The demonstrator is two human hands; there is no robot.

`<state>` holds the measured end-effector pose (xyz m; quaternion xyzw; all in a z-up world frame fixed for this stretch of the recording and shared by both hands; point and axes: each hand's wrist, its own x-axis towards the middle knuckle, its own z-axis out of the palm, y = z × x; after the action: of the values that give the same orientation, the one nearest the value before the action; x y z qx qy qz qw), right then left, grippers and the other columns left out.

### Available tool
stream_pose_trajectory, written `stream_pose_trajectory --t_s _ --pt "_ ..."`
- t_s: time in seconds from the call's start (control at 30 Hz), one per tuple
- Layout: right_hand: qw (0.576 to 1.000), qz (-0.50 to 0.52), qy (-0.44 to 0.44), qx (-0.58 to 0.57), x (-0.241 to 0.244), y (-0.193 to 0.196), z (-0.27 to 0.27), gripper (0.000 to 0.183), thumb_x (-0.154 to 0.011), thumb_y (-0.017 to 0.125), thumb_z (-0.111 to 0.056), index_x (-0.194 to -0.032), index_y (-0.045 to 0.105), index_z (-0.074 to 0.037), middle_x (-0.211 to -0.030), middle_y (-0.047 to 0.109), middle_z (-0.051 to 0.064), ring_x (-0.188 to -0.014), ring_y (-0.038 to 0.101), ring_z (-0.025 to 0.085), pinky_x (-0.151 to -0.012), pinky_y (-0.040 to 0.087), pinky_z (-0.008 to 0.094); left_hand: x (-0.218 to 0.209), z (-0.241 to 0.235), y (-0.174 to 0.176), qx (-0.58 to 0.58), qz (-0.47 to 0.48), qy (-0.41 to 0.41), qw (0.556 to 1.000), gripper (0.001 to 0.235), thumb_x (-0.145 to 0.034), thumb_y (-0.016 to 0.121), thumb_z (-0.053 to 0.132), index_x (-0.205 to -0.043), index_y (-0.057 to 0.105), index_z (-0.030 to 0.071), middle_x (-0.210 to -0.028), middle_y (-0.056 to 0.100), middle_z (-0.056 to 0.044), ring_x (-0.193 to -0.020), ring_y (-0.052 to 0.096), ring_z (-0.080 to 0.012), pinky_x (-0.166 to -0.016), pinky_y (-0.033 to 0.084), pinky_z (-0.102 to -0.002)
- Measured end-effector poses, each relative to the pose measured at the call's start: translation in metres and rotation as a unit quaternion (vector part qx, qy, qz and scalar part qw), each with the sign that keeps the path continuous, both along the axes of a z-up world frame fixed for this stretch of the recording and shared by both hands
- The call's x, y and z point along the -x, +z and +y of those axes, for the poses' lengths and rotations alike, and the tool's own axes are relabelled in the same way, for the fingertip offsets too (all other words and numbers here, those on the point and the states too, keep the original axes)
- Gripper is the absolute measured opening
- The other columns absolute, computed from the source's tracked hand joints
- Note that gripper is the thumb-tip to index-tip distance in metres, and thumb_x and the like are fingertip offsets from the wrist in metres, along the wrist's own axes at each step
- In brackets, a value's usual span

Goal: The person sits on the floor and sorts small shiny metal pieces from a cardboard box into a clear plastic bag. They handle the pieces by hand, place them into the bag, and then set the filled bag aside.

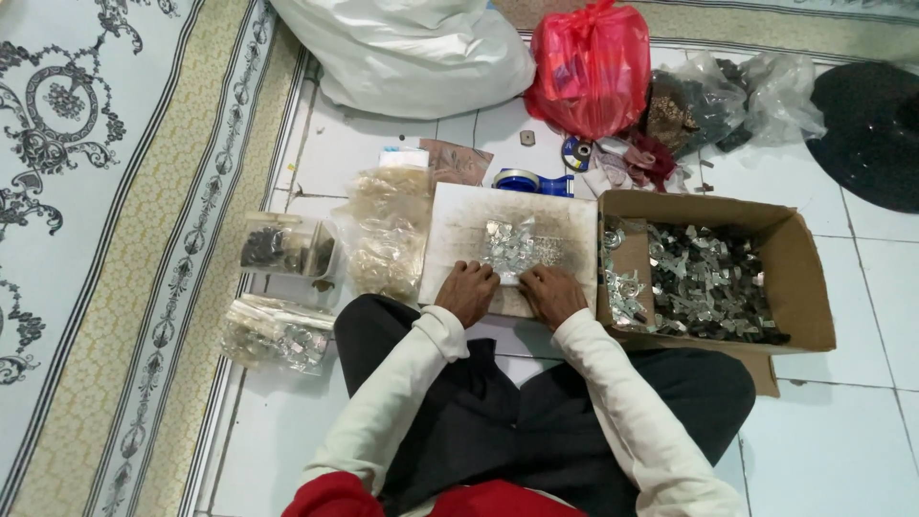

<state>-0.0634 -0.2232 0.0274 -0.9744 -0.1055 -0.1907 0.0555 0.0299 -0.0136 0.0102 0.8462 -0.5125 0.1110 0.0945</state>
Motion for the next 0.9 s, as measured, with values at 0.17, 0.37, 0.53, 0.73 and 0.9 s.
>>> stream_pose_trajectory --t_s 0.17,0.37,0.53,0.73,0.9 --pt "1.0 0.004 -0.02 -0.001 -0.004 -0.019 -0.006 0.019 -0.101 0.059 -0.035 -0.097 0.065 -0.018 -0.086 0.06 0.004 -0.075 0.067 0.028 -0.066 0.053 0.042 -0.003 -0.001 0.0 0.004 0.024 0.012 1.0 0.012 -0.096 0.064 0.023 -0.102 0.069 0.015 -0.099 0.064 -0.006 -0.096 0.066 -0.0269 -0.086 0.051 -0.045" --pt "0.998 0.047 -0.037 -0.034 -0.002 -0.017 -0.008 0.026 -0.104 0.055 -0.044 -0.107 0.066 -0.021 -0.091 0.062 0.003 -0.085 0.069 0.027 -0.074 0.055 0.041 -0.016 -0.007 0.002 -0.002 0.134 0.078 0.988 0.018 -0.101 0.059 0.029 -0.113 0.068 0.021 -0.105 0.064 -0.001 -0.102 0.065 -0.0237 -0.092 0.049 -0.044" --pt "0.994 0.057 -0.046 -0.076 -0.007 -0.012 -0.016 0.023 -0.104 0.057 -0.041 -0.11 0.068 -0.022 -0.089 0.064 0.001 -0.086 0.07 0.027 -0.071 0.057 0.042 -0.023 -0.007 -0.001 -0.006 0.177 0.082 0.981 0.018 -0.1 0.061 0.028 -0.116 0.065 0.02 -0.106 0.062 -0.003 -0.103 0.065 -0.0255 -0.092 0.048 -0.045" --pt "0.951 0.137 -0.087 -0.264 -0.016 -0.002 -0.019 0.021 -0.1 0.063 -0.034 -0.114 0.07 -0.02 -0.093 0.073 0.009 -0.095 0.073 0.034 -0.083 0.059 0.047 -0.036 -0.014 -0.012 0.074 0.273 0.119 0.952 0.017 -0.096 0.063 0.024 -0.111 0.069 0.017 -0.097 0.068 -0.006 -0.099 0.069 -0.0325 -0.089 0.051 -0.048" --pt "0.929 0.168 -0.162 -0.286 -0.016 0.011 -0.011 0.023 -0.091 0.072 -0.029 -0.11 0.069 -0.018 -0.09 0.076 0.008 -0.094 0.074 0.033 -0.084 0.058 0.049 -0.04 -0.02 -0.015 0.082 0.271 0.167 0.944 0.014 -0.095 0.065 0.028 -0.106 0.067 0.018 -0.091 0.07 -0.004 -0.093 0.071 -0.0307 -0.085 0.053 -0.048"
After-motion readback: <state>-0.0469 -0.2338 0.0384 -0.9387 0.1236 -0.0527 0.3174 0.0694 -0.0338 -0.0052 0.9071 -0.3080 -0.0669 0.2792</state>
